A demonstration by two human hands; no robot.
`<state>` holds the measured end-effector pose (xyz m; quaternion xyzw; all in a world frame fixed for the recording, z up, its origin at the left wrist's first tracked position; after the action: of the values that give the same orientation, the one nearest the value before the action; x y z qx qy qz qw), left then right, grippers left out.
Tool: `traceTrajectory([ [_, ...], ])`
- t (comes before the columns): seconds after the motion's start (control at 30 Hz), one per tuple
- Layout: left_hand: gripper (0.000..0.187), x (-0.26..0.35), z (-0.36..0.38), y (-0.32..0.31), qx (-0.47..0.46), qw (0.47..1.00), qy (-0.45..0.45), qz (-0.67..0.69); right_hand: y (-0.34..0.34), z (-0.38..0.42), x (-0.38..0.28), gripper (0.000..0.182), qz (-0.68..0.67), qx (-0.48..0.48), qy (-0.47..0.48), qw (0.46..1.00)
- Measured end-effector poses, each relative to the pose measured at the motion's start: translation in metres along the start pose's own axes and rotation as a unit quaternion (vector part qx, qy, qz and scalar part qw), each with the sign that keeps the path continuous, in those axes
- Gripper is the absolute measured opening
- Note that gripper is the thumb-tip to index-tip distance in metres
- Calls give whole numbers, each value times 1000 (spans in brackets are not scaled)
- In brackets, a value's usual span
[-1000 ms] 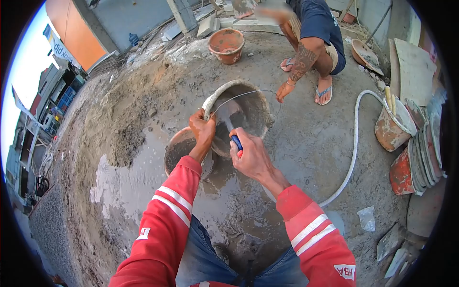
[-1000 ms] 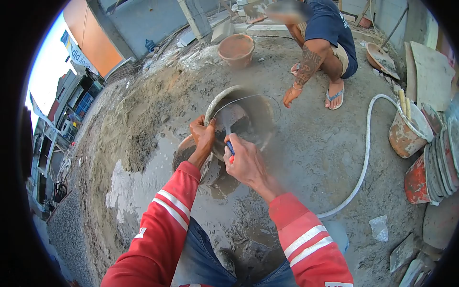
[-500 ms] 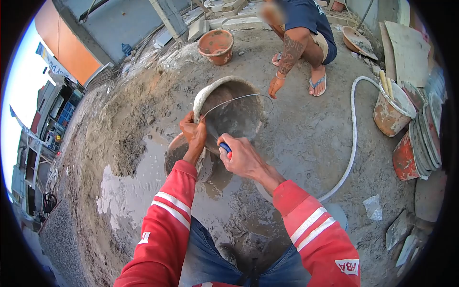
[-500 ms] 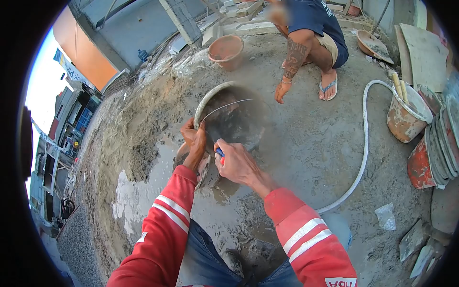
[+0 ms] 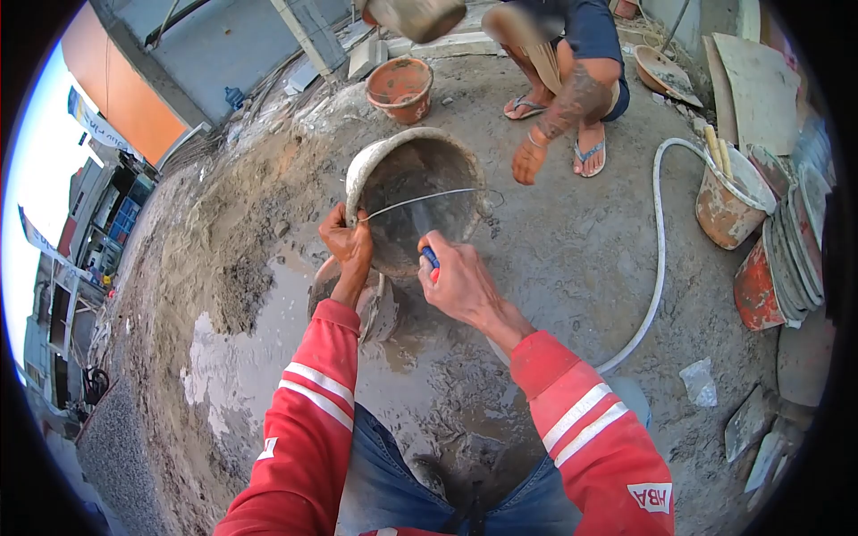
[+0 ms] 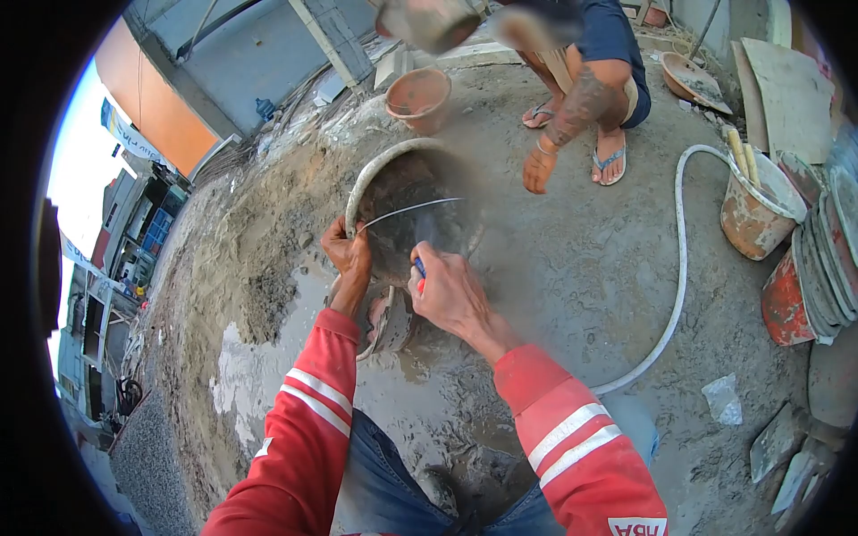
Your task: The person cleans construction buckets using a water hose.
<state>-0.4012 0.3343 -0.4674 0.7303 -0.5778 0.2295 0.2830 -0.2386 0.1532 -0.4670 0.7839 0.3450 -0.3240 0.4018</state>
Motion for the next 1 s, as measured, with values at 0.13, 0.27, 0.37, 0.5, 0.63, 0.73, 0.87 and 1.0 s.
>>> traceTrajectory([
  [0.13, 20, 11, -1, 1, -7, 1000, -14, -19, -9, 4, -11, 17, -41, -29, 38, 998],
  [0.27, 23, -1, -3, 4, 20, 1000, 4, -7, -11, 5, -7, 17, -25, 2, 38, 999],
  [0.37, 20, 2, 0, 5, 19, 999, 2, -28, -12, 8, -12, 18, -9, 22, 69, 997],
  [0.5, 20, -7, 6, -2, -1, 998, 43, -41, -12, 7, -18, 18, -47, 14, 85, 995],
  [0.63, 20, -4, 10, -7, -14, 999, 45, -25, -2, 3, -16, 18, -37, -19, 20, 999],
  [0.73, 19, 9, 12, -9, -21, 998, 56, -29, 6, 0, -6, 20, 13, 66, 36, 997],
  [0.87, 17, 5, 12, -9, -22, 996, 37, -73, 8, 0, 8, 21, 61, 67, -38, 995],
  [1.0, 18, 9, 10, -12, -18, 998, 49, -33, -15, 7, 1, 18, 3, -10, -38, 999],
])
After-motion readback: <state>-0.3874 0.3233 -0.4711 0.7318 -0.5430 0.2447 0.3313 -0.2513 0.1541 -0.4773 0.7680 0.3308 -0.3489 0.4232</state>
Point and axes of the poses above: each hand's wrist, its own z-axis away from the middle knuckle, its own y-axis out of the back of the hand, x = y × z, the point moved 8 cm from there along -z, towards the middle knuckle, and after that the axes turned 2 degrees about z, right-handed, at the moved point
